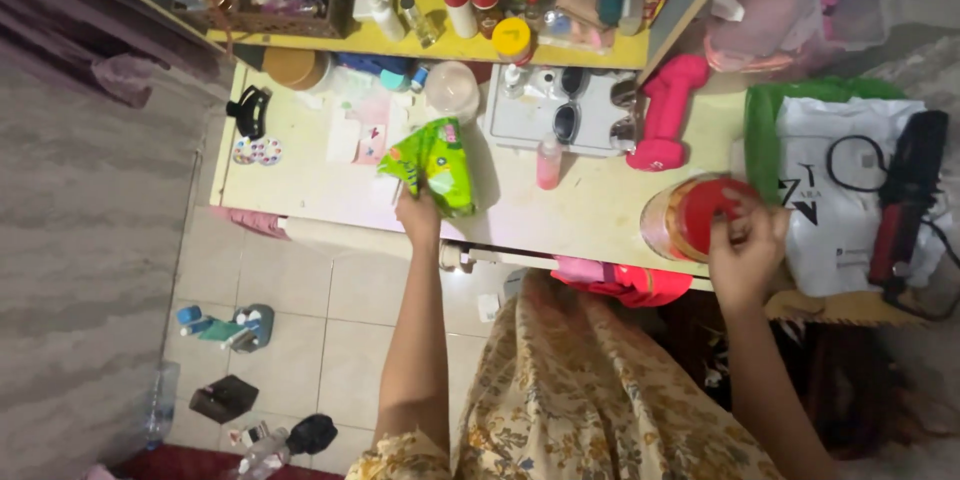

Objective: Folding clothes and organizing various packages and containers on a desk and shelf

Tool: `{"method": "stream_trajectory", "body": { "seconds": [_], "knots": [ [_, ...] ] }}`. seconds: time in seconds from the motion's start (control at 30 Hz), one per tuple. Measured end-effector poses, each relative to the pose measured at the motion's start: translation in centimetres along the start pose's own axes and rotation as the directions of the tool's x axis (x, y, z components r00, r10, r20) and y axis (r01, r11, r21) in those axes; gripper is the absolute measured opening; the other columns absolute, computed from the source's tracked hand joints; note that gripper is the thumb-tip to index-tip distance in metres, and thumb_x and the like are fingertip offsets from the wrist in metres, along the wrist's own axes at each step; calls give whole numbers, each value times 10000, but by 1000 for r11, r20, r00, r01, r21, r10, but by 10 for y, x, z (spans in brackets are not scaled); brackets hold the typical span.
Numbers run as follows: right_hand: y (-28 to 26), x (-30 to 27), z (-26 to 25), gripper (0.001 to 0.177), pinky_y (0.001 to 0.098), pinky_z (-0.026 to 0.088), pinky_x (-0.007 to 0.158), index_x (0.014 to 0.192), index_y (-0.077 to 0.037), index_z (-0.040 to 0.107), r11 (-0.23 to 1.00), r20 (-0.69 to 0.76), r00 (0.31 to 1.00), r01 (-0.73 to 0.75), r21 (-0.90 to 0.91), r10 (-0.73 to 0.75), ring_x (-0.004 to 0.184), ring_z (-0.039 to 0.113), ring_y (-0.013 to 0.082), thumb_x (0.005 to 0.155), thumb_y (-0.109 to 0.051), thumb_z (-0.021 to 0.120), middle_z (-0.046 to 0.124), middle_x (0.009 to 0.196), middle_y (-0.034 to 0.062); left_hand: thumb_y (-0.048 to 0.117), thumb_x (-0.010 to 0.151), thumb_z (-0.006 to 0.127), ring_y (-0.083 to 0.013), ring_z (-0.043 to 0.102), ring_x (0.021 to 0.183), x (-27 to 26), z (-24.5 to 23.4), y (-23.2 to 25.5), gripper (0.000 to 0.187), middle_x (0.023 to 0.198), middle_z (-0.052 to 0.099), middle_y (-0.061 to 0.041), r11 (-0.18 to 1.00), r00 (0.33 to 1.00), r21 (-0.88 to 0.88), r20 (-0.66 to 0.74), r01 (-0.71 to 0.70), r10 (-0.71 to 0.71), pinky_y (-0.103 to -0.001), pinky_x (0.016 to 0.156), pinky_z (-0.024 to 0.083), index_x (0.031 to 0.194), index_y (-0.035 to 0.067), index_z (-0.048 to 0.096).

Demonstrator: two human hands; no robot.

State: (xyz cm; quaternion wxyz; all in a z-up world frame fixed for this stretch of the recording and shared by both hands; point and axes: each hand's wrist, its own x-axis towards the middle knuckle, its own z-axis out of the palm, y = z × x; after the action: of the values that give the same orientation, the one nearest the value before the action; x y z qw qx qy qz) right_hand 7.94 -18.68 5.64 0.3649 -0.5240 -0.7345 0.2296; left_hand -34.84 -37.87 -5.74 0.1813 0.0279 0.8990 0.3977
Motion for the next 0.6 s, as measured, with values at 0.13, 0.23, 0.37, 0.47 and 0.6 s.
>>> {"method": "stream_trajectory", "body": {
  "seconds": [0.13,0.23,0.37,0.47,0.6],
  "knots": [
    [-10,-6,2,166,355,546,812,814,-95,624,995,-93,996,-7,-97,-2,858,695,298,841,-44,780,594,931,26,9,918,605,-346,735,898,-10,-32,21,347,1032,719,-183,944,969,-227,-120,-240,218,-454,773,591,1248,93,671],
    [-22,-4,-10,198,375,518,762,786,-71,589,998,-93,995,41,-41,-45,892,688,348,886,-14,749,653,944,92,-80,846,539,-379,608,1127,-42,-79,86,528,1214,610,-277,719,797,-352,-168,-599,581,-552,997,460,1370,-16,570],
    [-33,3,-32,271,294,563,759,1109,-146,774,941,-47,984,-152,301,174,865,715,203,925,24,673,720,989,64,-142,860,581,-352,645,1091,-69,-83,151,442,1167,625,-147,541,591,-286,-128,-791,797,-464,959,508,1260,29,662],
    [-27,27,-60,290,304,560,832,1214,-58,709,854,16,991,-125,506,135,997,665,194,938,24,674,673,1138,102,-175,829,580,-435,572,1198,-103,-53,203,399,1242,599,-193,319,337,-351,9,-880,941,-512,1029,456,1173,-15,701],
    [4,65,-124,865,426,386,1174,1575,-58,350,689,279,960,-177,702,-37,1406,468,201,802,-124,734,406,1590,114,-64,776,661,-453,576,1222,-155,30,248,316,1224,650,-188,3,-130,-518,220,-855,967,-537,1067,459,1070,27,731]
  ]
}}
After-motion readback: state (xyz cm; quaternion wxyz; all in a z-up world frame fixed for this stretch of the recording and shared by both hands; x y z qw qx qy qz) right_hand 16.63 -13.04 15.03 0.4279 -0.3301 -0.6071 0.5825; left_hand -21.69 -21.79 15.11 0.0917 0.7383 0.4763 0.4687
